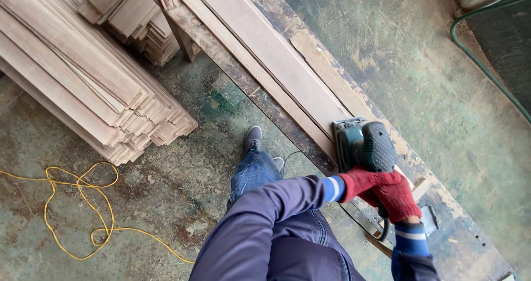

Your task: Sanding wooden planks using an orbital sander and a manual sanding block.

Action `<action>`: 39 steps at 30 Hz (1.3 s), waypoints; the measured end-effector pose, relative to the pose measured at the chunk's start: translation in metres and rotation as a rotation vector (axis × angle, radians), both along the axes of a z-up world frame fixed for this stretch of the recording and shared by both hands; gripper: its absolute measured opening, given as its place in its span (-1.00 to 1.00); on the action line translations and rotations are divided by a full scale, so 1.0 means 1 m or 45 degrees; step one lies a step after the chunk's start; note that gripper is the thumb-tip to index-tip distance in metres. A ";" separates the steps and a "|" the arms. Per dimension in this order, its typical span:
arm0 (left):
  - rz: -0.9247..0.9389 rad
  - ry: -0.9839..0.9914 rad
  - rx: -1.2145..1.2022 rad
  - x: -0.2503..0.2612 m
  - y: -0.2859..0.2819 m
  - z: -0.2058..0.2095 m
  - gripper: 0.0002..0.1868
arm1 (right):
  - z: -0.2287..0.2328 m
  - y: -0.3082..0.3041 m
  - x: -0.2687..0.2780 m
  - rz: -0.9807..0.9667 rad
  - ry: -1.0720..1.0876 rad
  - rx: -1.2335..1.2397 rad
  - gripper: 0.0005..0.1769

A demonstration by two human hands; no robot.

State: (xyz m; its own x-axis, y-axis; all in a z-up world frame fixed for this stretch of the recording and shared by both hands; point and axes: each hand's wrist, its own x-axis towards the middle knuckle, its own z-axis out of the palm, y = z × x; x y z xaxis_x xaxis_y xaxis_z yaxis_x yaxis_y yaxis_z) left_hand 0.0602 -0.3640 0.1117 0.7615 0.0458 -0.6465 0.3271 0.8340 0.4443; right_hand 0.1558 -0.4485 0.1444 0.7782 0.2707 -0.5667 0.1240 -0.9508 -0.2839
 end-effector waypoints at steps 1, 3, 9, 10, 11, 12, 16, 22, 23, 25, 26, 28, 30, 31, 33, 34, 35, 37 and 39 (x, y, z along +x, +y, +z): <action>-0.165 -0.037 -0.074 0.000 0.006 0.008 0.15 | -0.008 -0.009 0.009 0.015 -0.014 0.000 -0.55; -0.338 -0.080 -0.157 0.007 0.001 0.000 0.40 | -0.014 -0.012 0.017 0.021 -0.030 -0.009 -0.63; -0.163 0.060 -0.170 0.033 0.005 -0.032 -0.11 | -0.020 0.010 0.026 0.002 0.031 0.112 -0.69; -0.060 0.072 -0.203 0.037 0.004 -0.045 -0.17 | -0.023 0.015 0.028 0.061 0.045 0.133 -0.68; 0.040 0.085 -0.233 0.039 0.004 -0.058 -0.22 | -0.026 0.020 0.029 0.118 0.058 0.155 -0.65; 0.034 0.085 -0.226 0.038 0.013 -0.063 -0.22 | -0.020 0.031 0.022 0.111 0.058 0.163 -0.65; 0.148 -0.026 -0.252 0.031 0.057 -0.077 -0.29 | 0.004 0.095 0.001 0.240 0.025 0.190 -0.58; 0.265 -0.167 -0.185 -0.010 0.149 -0.053 -0.51 | -0.045 0.164 0.017 -0.539 0.617 0.826 -0.87; 0.265 -0.123 -0.162 -0.013 0.157 -0.059 -0.48 | -0.063 0.161 0.021 0.361 0.189 0.489 -0.56; 0.266 -0.097 -0.256 -0.011 0.188 -0.105 -0.48 | -0.097 0.186 0.016 0.610 -0.028 0.465 -0.75; 0.324 -0.083 -0.353 -0.005 0.201 -0.127 -0.47 | -0.114 0.196 0.017 0.914 -0.245 0.410 -0.74; 0.312 -0.019 -0.427 -0.020 0.231 -0.145 -0.39 | -0.049 0.236 -0.018 0.644 -0.146 0.354 -0.70; 0.292 0.052 -0.492 -0.026 0.255 -0.131 -0.32 | -0.024 0.265 -0.036 0.364 -0.047 0.310 -0.64; 0.315 0.069 -0.392 -0.028 0.264 -0.108 -0.26 | -0.034 0.274 -0.040 0.379 -0.024 0.266 -0.56; 0.287 0.088 -0.289 -0.033 0.282 -0.092 -0.20 | -0.042 0.282 -0.039 0.343 0.000 0.222 -0.47; 0.298 0.102 -0.248 -0.036 0.291 -0.100 -0.19 | -0.040 0.282 -0.037 0.274 0.001 0.214 -0.48; 0.336 0.114 -0.207 -0.043 0.301 -0.108 -0.18 | -0.037 0.283 -0.037 0.232 0.005 0.205 -0.48; 0.315 0.122 -0.199 -0.032 0.290 -0.116 -0.21 | -0.032 0.276 -0.033 0.181 0.017 0.194 -0.48; 0.336 0.129 -0.193 -0.029 0.279 -0.123 -0.23 | -0.028 0.266 -0.030 0.172 0.034 0.183 -0.48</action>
